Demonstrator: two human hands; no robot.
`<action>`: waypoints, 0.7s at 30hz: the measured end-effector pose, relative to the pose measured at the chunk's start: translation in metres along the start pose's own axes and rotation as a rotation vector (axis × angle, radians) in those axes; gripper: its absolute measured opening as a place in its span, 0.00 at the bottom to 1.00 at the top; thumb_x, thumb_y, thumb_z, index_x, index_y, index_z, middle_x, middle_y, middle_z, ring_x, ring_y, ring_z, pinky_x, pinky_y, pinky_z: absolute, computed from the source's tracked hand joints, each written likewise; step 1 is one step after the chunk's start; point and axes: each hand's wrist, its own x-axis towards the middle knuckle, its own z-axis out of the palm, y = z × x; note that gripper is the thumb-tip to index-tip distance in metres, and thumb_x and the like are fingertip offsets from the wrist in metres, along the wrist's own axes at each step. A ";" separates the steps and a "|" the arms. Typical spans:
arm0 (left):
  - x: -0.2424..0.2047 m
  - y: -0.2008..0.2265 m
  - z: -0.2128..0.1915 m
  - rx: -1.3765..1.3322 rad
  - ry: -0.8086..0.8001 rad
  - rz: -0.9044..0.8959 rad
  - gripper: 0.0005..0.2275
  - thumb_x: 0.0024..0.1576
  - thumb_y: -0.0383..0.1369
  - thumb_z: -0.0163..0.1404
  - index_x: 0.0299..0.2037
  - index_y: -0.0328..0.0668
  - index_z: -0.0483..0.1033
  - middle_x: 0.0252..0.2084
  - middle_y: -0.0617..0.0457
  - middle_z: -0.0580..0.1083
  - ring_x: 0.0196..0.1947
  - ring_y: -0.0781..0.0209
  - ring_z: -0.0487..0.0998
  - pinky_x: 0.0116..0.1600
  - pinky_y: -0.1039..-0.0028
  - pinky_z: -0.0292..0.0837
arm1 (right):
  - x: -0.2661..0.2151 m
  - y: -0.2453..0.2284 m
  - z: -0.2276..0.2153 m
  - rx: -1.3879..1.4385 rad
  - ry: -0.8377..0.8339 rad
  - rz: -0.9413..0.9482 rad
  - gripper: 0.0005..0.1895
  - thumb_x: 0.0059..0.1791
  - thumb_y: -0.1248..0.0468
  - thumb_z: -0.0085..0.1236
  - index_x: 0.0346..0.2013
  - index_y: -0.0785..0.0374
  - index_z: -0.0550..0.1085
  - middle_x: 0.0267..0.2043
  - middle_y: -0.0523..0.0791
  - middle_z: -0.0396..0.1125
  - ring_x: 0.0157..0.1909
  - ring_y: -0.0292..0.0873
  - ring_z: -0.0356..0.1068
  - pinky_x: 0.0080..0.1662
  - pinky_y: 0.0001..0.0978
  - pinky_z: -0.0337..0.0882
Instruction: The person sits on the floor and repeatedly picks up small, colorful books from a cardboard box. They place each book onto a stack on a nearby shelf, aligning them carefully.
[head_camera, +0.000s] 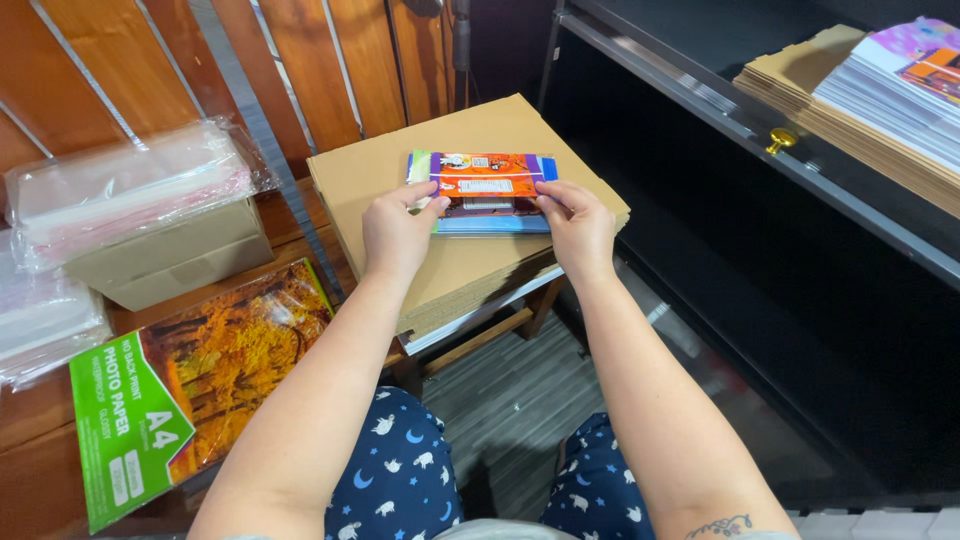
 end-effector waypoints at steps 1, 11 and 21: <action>0.002 -0.002 0.001 -0.002 -0.003 0.004 0.12 0.55 0.36 0.64 0.49 0.56 0.85 0.48 0.49 0.82 0.55 0.46 0.79 0.57 0.64 0.75 | -0.001 -0.008 -0.003 -0.003 0.004 -0.001 0.11 0.50 0.72 0.66 0.44 0.55 0.84 0.47 0.50 0.75 0.54 0.50 0.75 0.51 0.36 0.79; 0.022 0.044 0.015 -0.177 0.068 0.440 0.10 0.55 0.29 0.65 0.46 0.44 0.85 0.49 0.45 0.81 0.56 0.46 0.79 0.61 0.60 0.73 | 0.034 -0.028 -0.060 -0.101 0.108 -0.311 0.11 0.49 0.71 0.69 0.43 0.54 0.85 0.45 0.46 0.76 0.51 0.47 0.76 0.53 0.38 0.77; 0.059 0.168 0.095 -0.235 -0.031 0.726 0.08 0.56 0.35 0.65 0.43 0.65 0.86 0.47 0.61 0.82 0.54 0.60 0.80 0.59 0.68 0.76 | 0.075 -0.068 -0.209 -0.430 0.277 -0.632 0.10 0.50 0.72 0.72 0.45 0.58 0.85 0.46 0.48 0.77 0.50 0.54 0.77 0.52 0.44 0.76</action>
